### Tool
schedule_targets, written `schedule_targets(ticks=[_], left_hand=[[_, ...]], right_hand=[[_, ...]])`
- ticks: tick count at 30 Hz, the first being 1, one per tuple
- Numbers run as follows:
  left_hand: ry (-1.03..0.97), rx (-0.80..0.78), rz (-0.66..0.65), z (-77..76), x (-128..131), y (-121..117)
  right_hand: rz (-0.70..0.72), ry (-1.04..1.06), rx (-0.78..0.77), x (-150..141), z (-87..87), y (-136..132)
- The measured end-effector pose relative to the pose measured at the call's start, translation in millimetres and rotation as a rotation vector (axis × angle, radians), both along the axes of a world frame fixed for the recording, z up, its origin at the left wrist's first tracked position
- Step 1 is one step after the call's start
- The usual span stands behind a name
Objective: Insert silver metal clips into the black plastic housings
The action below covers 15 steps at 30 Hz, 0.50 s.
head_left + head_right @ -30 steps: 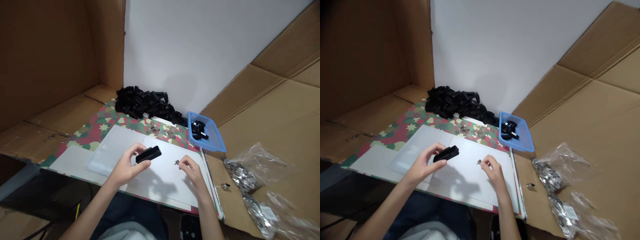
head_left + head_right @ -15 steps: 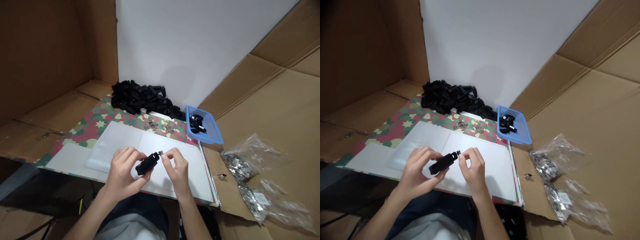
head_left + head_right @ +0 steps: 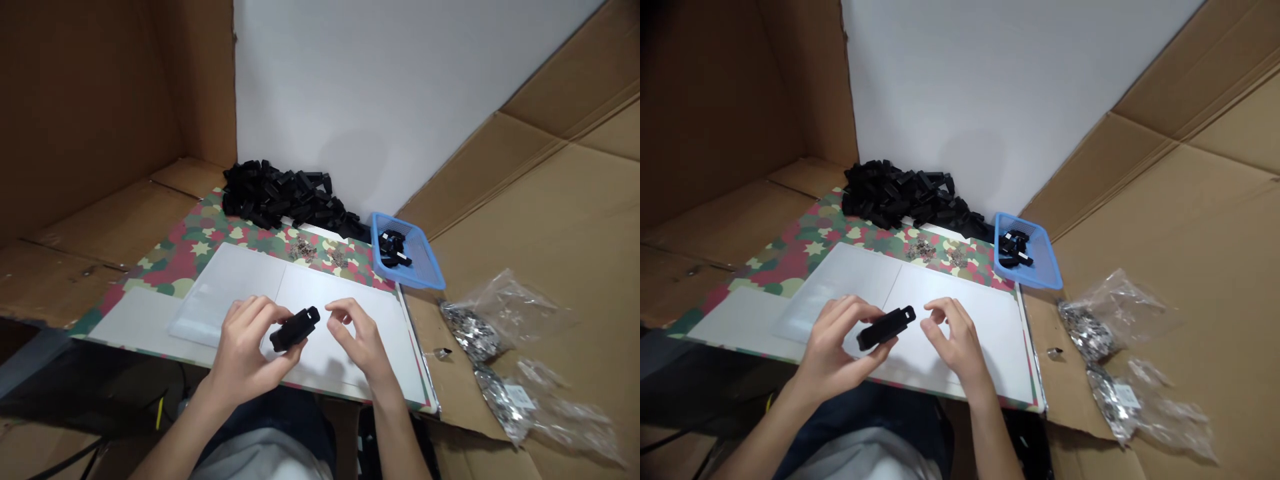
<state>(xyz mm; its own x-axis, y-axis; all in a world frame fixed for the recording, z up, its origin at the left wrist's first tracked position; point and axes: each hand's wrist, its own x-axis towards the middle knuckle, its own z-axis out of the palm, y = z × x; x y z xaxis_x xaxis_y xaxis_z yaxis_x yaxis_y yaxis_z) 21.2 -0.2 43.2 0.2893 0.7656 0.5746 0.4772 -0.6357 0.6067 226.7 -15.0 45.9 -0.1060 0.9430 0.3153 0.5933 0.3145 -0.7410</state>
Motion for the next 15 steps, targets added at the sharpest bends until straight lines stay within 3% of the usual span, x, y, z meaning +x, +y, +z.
schedule_targets(ticks=[5,8,12,15], left_hand=[[-0.145,-0.216,-0.158,-3.5,0,-3],[-0.204,-0.391,-0.286,-5.0,-4,0],[-0.230,-0.643,-0.480,-6.1,-6,10],[-0.298,-0.811,-0.518,-7.4,-1,13]], right_hand=[[0.192,0.039,-0.043,9,4.8,0],[0.244,-0.023,0.065,5,9.6,0],[0.259,-0.254,0.244,-3,9.7,-3],[0.247,-0.366,0.321,-9,5.9,-7]])
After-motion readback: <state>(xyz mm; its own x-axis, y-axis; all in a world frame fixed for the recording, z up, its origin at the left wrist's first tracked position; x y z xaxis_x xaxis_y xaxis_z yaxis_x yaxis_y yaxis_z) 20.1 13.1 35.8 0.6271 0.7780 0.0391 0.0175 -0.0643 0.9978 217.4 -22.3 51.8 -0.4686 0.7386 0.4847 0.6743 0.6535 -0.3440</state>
